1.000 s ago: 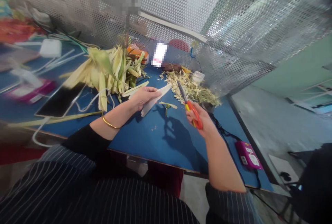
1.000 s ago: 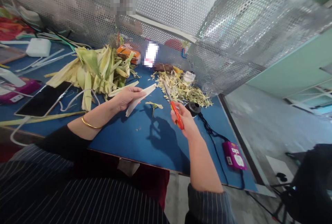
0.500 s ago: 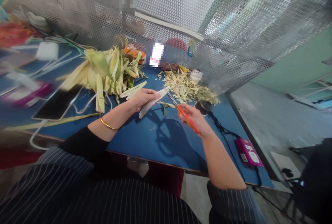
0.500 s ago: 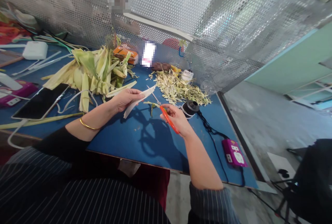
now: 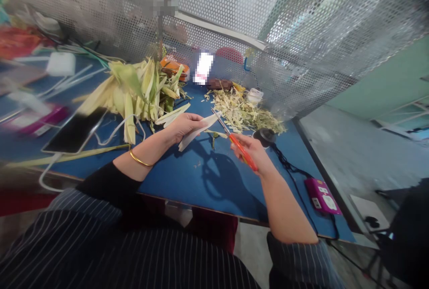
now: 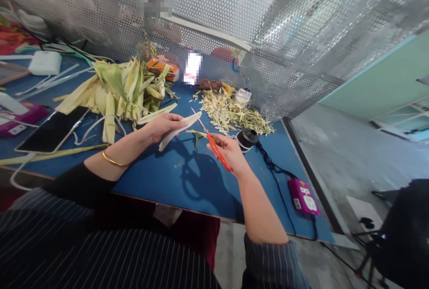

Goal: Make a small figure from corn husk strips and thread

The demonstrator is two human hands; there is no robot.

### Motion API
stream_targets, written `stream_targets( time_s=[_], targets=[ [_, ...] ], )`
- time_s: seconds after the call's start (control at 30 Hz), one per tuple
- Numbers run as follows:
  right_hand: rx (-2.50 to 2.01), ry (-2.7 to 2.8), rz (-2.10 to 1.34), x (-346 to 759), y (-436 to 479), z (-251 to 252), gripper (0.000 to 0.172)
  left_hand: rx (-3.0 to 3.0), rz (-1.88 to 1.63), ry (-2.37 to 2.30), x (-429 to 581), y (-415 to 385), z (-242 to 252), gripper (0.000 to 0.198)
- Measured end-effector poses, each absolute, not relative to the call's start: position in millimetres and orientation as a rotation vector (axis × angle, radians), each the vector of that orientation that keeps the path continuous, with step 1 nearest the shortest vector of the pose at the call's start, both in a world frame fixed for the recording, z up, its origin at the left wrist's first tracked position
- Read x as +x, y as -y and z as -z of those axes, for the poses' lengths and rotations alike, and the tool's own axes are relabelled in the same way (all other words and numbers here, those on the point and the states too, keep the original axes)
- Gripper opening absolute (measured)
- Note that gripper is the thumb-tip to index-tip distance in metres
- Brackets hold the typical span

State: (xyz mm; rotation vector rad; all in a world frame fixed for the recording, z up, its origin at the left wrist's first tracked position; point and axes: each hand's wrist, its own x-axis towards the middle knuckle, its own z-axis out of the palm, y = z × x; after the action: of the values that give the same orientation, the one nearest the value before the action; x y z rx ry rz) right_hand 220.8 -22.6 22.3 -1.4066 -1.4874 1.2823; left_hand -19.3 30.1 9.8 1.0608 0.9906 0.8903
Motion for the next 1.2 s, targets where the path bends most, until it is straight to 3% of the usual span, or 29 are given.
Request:
stream_targets(
  time_s=[0.43,0.57,0.7,0.97,1.07,1.2],
  targets=[
    [-1.415,1.572,-1.062,221,20,-17,0.053,1.033,-0.857,-1.036,-20,-32,-10,0.009],
    [-1.589,1.774,-0.690,223,20,-17,0.044,1.072,-0.966,-1.052,-19,-30,-12,0.012],
    [-2.008,2.021,-0.193,219,28,-15,0.047,0.947,-1.056,-1.003,-15,-28,-15,0.012],
    [-2.181,2.301,0.202,206,44,-12,0.027,0.689,-1.140,-0.896,-3,-19,-19,0.012],
    [-1.930,2.223,0.083,198,38,-23,0.025,0.669,-1.149,-0.882,0,-14,-19,0.012],
    [-1.413,1.786,-0.817,168,21,-28,0.034,0.667,-1.129,-0.854,3,-12,-15,0.012]
  ],
)
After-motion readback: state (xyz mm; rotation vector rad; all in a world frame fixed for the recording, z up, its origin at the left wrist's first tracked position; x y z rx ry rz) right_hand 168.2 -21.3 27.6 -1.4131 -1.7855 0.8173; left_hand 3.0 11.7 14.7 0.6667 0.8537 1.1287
